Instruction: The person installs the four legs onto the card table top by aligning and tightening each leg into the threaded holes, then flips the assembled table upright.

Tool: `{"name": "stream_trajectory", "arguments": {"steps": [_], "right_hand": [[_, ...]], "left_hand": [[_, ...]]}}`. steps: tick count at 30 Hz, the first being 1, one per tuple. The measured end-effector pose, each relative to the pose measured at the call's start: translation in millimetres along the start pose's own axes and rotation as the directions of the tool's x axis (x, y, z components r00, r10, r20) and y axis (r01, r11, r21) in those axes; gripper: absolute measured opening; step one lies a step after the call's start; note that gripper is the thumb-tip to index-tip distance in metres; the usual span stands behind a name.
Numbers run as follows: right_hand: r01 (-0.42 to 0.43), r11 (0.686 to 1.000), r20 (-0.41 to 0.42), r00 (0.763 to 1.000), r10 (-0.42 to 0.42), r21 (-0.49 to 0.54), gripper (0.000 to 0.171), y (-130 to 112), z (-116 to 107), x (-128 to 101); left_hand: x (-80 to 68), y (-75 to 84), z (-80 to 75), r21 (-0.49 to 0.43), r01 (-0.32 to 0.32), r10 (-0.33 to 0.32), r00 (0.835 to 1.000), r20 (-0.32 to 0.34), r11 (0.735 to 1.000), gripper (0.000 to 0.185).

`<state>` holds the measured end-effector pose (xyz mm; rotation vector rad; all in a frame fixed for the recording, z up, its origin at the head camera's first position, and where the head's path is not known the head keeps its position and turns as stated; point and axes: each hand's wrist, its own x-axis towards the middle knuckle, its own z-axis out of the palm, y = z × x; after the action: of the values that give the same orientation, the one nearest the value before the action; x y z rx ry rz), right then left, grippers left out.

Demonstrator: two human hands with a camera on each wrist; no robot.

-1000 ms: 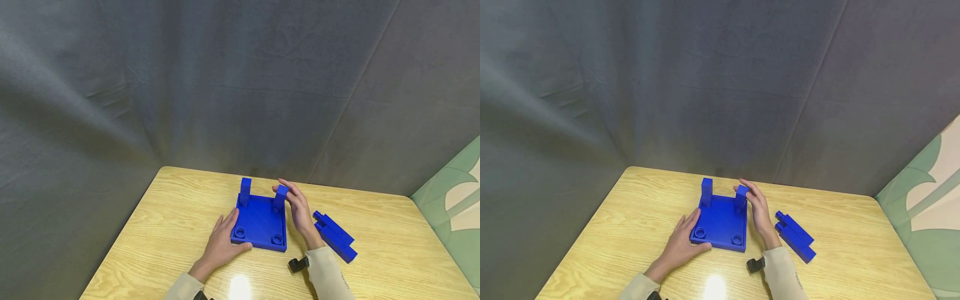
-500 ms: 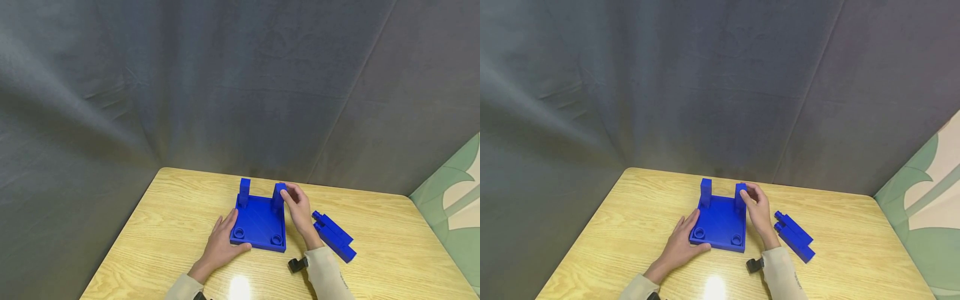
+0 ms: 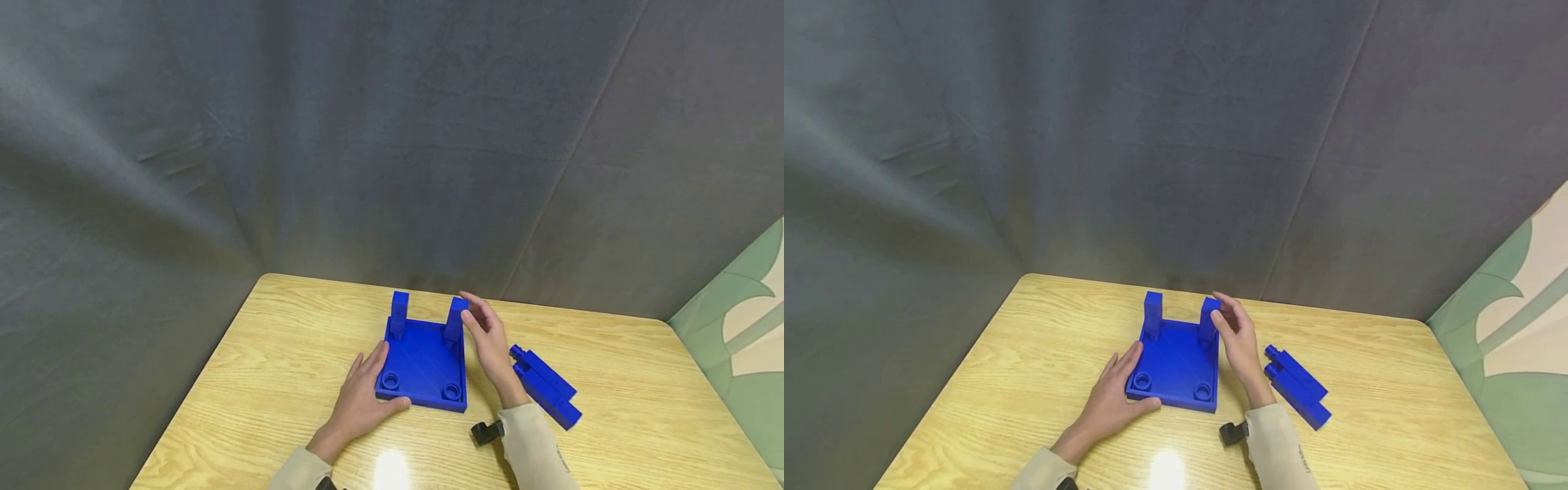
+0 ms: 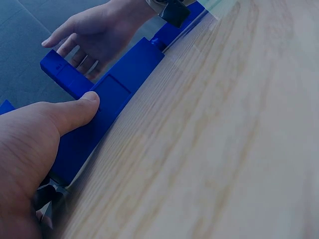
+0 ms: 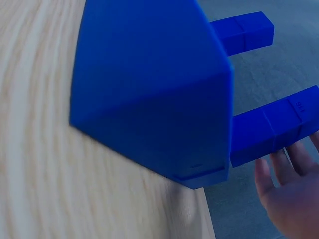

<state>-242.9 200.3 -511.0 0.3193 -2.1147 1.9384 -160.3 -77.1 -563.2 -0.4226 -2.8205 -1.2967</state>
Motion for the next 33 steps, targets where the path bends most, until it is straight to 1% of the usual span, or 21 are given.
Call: {"name": "stream_trajectory", "arguments": {"steps": [3,5,7,10,12,16,19,22,26,30,33], "right_hand": [[0.004,0.995,0.114,0.993,-0.015,0.098,0.049,3.7,-2.0,0.8],[0.001,0.984,0.166,0.986,-0.031,0.176,0.051,5.9,-2.7,2.0],[0.001,0.969,0.187,0.981,-0.048,0.246,0.051,7.3,-2.4,2.9],[0.004,0.957,0.185,0.981,-0.060,0.289,0.048,7.8,-1.6,2.9],[0.009,0.955,0.184,0.981,-0.066,0.297,0.046,7.7,-1.0,2.3],[0.005,0.958,0.186,0.981,-0.060,0.287,0.044,8.3,-1.0,1.7],[-0.011,0.968,0.165,0.986,-0.032,0.250,0.044,7.5,-1.1,1.4],[-0.034,0.983,0.123,0.992,0.012,0.180,0.046,5.3,-0.8,0.7],[-0.074,0.994,0.050,0.996,0.070,0.085,0.047,2.5,1.7,0.3],[-0.095,0.995,-0.032,0.995,0.096,0.023,0.042,0.1,5.0,0.3],[-0.101,0.995,-0.077,0.992,0.099,-0.024,0.037,-1.2,5.9,-0.1]], "left_hand": [[0.1,-1.2,0.4,0.006,-0.007,0.007,1.000,-0.001,1.000,0.116],[0.7,-1.6,0.5,0.007,-0.022,0.022,1.000,-0.005,1.000,0.116],[1.0,-1.5,0.2,0.004,-0.036,0.036,0.999,-0.011,0.999,0.116],[1.6,-1.5,0.1,-0.003,-0.051,0.051,0.999,-0.018,0.999,0.116],[1.5,-1.4,0.0,-0.005,-0.052,0.051,0.999,-0.019,0.999,0.116],[0.8,-1.7,0.3,-0.001,-0.050,0.050,0.999,-0.020,0.999,0.116],[0.7,-1.6,0.2,-0.003,-0.044,0.044,0.999,-0.018,0.999,0.116],[0.9,-1.1,-0.2,-0.007,-0.040,0.040,0.999,-0.016,0.999,0.116],[0.7,-0.5,-0.3,-0.007,-0.041,0.041,0.999,-0.017,0.999,0.116],[0.2,-0.6,-0.1,-0.005,-0.035,0.035,0.999,-0.013,0.999,0.116],[-0.5,-0.7,-0.1,-0.004,-0.025,0.025,1.000,-0.008,1.000,0.116]]}}
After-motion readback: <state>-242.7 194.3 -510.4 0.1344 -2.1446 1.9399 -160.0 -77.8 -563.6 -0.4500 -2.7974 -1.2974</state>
